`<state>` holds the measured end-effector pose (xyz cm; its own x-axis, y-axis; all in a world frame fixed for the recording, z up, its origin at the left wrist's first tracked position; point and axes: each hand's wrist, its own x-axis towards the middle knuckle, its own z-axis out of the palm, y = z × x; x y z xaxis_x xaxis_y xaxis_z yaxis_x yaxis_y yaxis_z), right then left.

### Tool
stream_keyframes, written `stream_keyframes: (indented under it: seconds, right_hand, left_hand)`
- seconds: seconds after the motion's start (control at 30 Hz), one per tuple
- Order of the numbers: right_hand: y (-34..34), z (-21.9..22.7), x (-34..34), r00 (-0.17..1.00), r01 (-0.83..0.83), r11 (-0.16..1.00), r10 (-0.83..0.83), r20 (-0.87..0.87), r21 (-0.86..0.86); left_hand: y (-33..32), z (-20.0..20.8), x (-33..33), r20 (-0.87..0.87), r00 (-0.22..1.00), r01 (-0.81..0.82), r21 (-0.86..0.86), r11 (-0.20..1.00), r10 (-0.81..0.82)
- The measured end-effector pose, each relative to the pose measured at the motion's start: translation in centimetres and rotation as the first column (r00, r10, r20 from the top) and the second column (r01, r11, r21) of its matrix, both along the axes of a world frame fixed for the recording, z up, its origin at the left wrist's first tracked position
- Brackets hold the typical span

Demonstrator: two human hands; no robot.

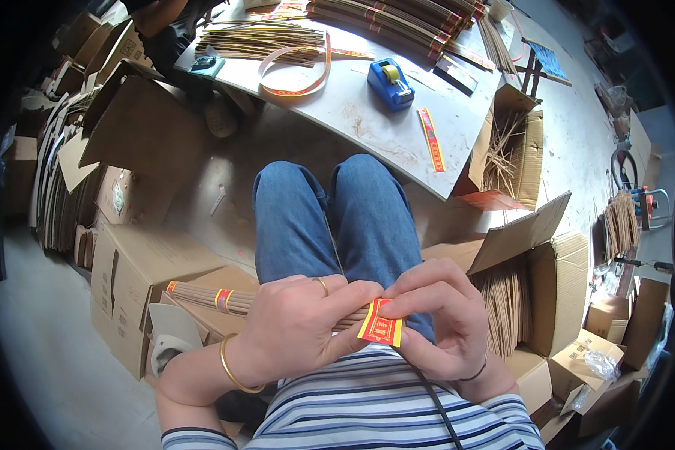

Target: The person gathers thin wooden sticks, aligns them into a bundle, and wraps a red and yellow paper band around the middle to secure them. The person repeats this process with multiple bundles, placing finished bundles on a nearby table.

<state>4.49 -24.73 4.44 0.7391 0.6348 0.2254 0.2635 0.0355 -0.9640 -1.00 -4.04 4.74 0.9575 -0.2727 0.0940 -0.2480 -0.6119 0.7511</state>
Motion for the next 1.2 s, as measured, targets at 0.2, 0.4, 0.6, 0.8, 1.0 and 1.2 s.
stream_keyframes:
  seconds: [0.2, 0.4, 0.6, 0.8, 1.0, 1.2]
  right_hand:
    - [-0.1, 0.1, 0.1, 0.999, -0.028, 1.0, 0.028, -0.033, -0.004]
    - [-0.2, 0.2, -0.1, 0.999, -0.042, 0.999, 0.042, 0.016, -0.016]
    - [-0.1, 0.7, -0.4, 0.979, -0.013, 0.997, 0.029, 0.204, -0.08]
    - [0.4, 0.8, -1.4, 0.986, 0.073, 0.996, -0.064, 0.152, -0.054]
    - [0.5, -0.5, -1.3, 0.996, 0.047, 0.997, -0.052, 0.069, 0.066]
    - [0.2, 0.0, -0.6, 0.966, 0.051, 0.998, -0.038, 0.257, -0.046]
  left_hand:
    - [0.4, 0.5, -0.4, -0.058, 0.998, 0.04, 0.007, 0.999, -0.039]
    - [0.8, 1.7, -0.5, -0.177, 0.982, 0.068, -0.021, 0.997, -0.071]
    - [0.5, 1.4, -0.6, -0.062, 0.998, 0.009, -0.046, 0.999, -0.012]
    - [0.2, 2.0, -0.5, -0.062, 0.998, 0.007, 0.015, 1.0, -0.006]
    - [0.5, 1.8, -0.4, -0.076, 0.997, 0.027, -0.016, 1.0, -0.028]
    - [0.6, 1.6, -0.3, -0.086, 0.995, 0.045, -0.046, 0.998, -0.049]
